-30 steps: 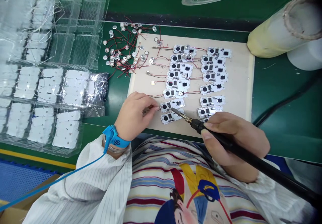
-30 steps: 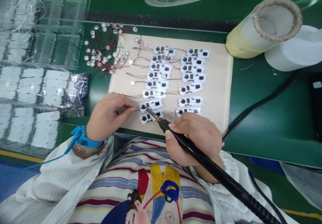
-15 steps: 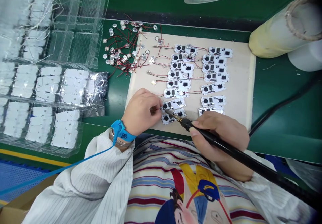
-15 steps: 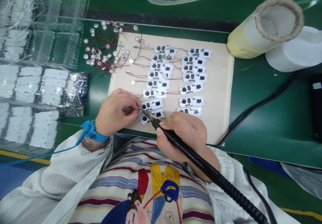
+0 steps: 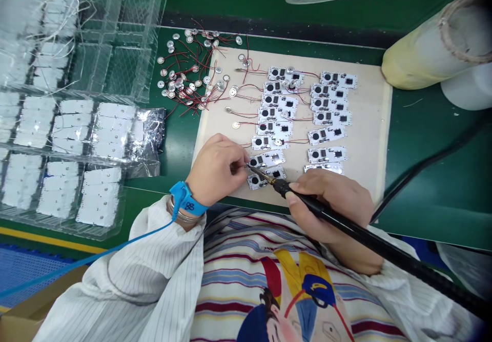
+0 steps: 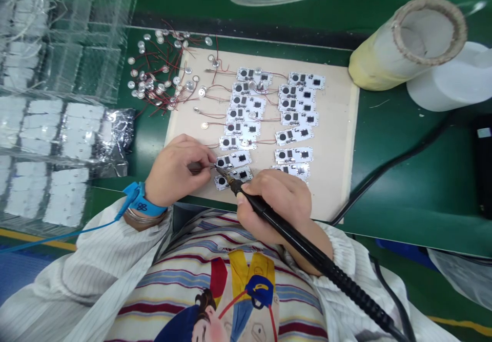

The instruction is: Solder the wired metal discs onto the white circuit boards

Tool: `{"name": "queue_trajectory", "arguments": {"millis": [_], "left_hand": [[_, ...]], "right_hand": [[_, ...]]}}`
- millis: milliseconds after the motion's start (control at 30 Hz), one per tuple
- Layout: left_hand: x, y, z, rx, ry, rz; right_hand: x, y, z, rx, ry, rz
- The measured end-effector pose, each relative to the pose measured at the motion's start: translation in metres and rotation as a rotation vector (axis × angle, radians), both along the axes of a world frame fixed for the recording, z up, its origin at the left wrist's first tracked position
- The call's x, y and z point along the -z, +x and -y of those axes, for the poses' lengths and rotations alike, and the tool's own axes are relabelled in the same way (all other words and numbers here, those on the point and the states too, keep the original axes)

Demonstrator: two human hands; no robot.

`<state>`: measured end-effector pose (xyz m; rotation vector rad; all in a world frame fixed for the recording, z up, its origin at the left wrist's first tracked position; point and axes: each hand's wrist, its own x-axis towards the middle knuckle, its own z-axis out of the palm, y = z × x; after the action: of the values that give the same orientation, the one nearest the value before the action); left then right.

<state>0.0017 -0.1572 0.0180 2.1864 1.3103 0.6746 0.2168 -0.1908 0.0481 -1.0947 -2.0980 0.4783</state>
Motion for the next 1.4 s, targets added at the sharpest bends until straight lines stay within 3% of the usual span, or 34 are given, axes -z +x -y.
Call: {"name": "queue_trajectory", "arguments": {"millis": [300, 633, 933, 1033, 1100, 1233, 1400], "left_hand": [[-0.002, 0.000, 0.000, 0.000, -0.031, -0.008], [-0.002, -0.001, -0.002, 0.011, -0.027, 0.006], [-0.006, 0.003, 0.001, 0.010, -0.057, -0.030], [-0.014, -0.005, 0.000, 0.009, -0.058, -0.099], [-0.023, -0.017, -0.005, -0.077, -0.058, -0.153], [-0.032, -0.049, -0.036, -0.393, -0.033, -0.228], [-0.020, -0.069, -0.093, -0.630, -0.051, -0.216]], "right_hand": [[0.005, 0.000, 0.001, -0.056, 0.045, -0.017], [-0.005, 0.011, 0.000, 0.015, 0.067, -0.074], [-0.012, 0.021, 0.001, 0.046, 0.228, -0.089], [-0.015, 0.026, -0.001, 0.042, 0.246, -0.129], [-0.015, 0.031, -0.003, 0.016, 0.242, -0.151], [-0.008, 0.043, -0.003, -0.046, 0.238, -0.180], [-0.005, 0.049, -0.001, -0.040, 0.264, -0.172]]}}
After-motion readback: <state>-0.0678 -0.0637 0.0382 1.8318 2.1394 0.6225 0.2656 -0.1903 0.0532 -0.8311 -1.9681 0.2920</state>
